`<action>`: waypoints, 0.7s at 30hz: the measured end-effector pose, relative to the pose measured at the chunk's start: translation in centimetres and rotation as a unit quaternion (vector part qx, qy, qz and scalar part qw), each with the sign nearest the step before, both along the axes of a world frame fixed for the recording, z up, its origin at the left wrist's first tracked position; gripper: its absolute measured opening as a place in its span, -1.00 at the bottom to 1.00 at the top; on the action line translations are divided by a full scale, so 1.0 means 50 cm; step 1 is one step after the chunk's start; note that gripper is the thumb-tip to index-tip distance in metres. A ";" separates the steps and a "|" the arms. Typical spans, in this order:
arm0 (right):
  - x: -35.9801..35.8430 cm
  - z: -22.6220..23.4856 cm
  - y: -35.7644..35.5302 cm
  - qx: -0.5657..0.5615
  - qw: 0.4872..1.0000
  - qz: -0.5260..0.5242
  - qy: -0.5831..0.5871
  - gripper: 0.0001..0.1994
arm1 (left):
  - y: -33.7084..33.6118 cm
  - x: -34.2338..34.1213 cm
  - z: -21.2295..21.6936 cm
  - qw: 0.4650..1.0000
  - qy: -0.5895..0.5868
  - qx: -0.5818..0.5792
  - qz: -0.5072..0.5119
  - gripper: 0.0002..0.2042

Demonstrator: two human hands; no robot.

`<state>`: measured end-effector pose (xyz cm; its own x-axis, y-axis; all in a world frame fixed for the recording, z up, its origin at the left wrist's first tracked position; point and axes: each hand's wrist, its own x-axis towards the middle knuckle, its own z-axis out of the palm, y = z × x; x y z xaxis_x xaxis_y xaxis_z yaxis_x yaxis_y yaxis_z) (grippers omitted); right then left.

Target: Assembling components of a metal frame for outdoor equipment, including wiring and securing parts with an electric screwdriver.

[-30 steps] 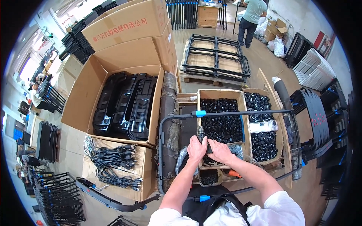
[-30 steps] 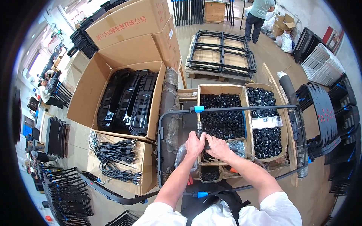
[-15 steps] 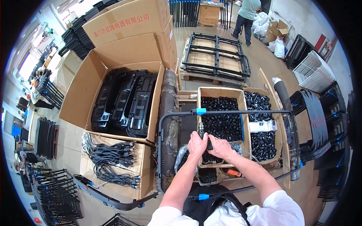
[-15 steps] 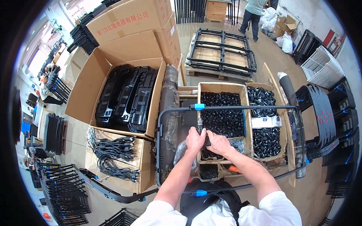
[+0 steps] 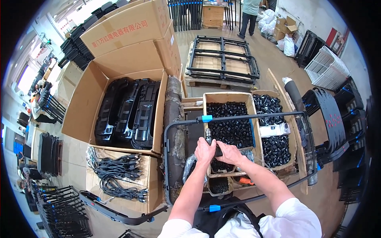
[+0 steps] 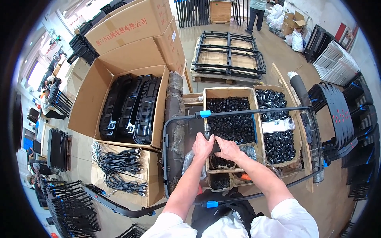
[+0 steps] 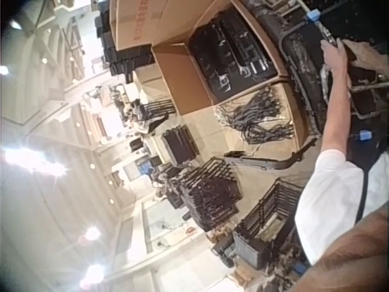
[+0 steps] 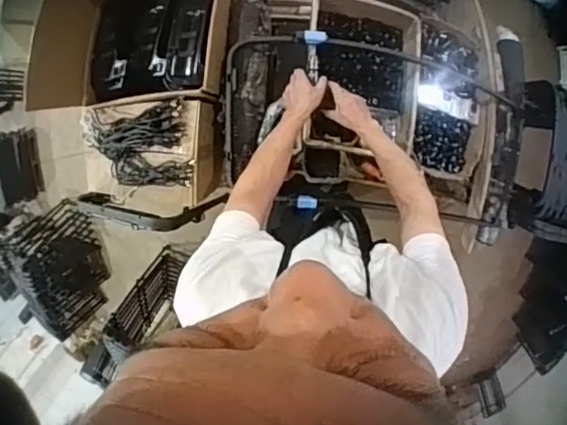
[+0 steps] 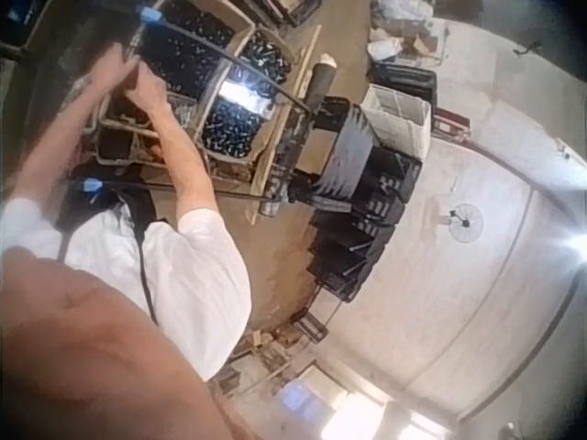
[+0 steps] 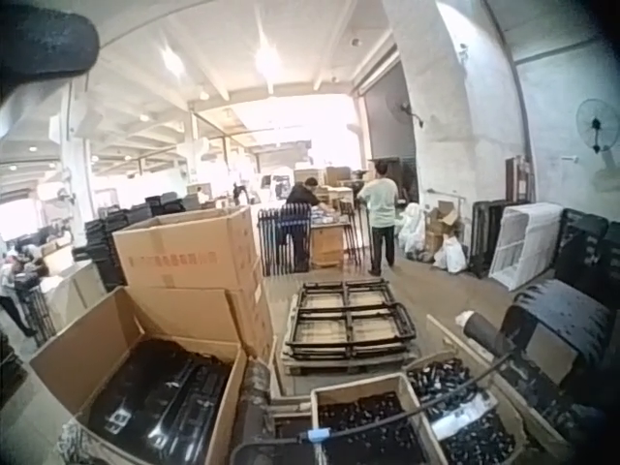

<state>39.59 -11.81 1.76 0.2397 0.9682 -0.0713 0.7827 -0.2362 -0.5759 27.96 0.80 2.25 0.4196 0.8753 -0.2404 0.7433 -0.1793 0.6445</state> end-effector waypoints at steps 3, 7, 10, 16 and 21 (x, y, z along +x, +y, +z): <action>0.006 -0.001 0.005 -0.005 1.000 0.002 0.001 -0.14 | 0.003 0.004 0.002 1.000 0.002 0.004 0.002 -0.41; 0.009 -0.008 0.009 0.025 1.000 0.001 -0.008 -0.18 | 0.006 0.010 0.006 1.000 0.007 0.001 -0.002 -0.41; 0.014 -0.012 0.011 0.029 1.000 0.002 -0.008 -0.18 | 0.008 0.014 0.007 1.000 0.013 0.000 -0.008 -0.41; 0.018 0.004 0.020 -0.007 1.000 0.008 -0.012 -0.10 | 0.018 0.017 -0.001 1.000 0.015 -0.001 -0.009 -0.41; 0.020 0.019 0.025 -0.016 1.000 0.009 -0.021 -0.10 | 0.024 0.023 -0.001 1.000 0.016 -0.006 -0.013 -0.40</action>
<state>40.62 -10.54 2.73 0.2248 0.9700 -0.0920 0.8107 -0.2386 -0.5346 29.11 2.02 2.20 0.4336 0.8614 -0.2644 0.7592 -0.1913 0.6221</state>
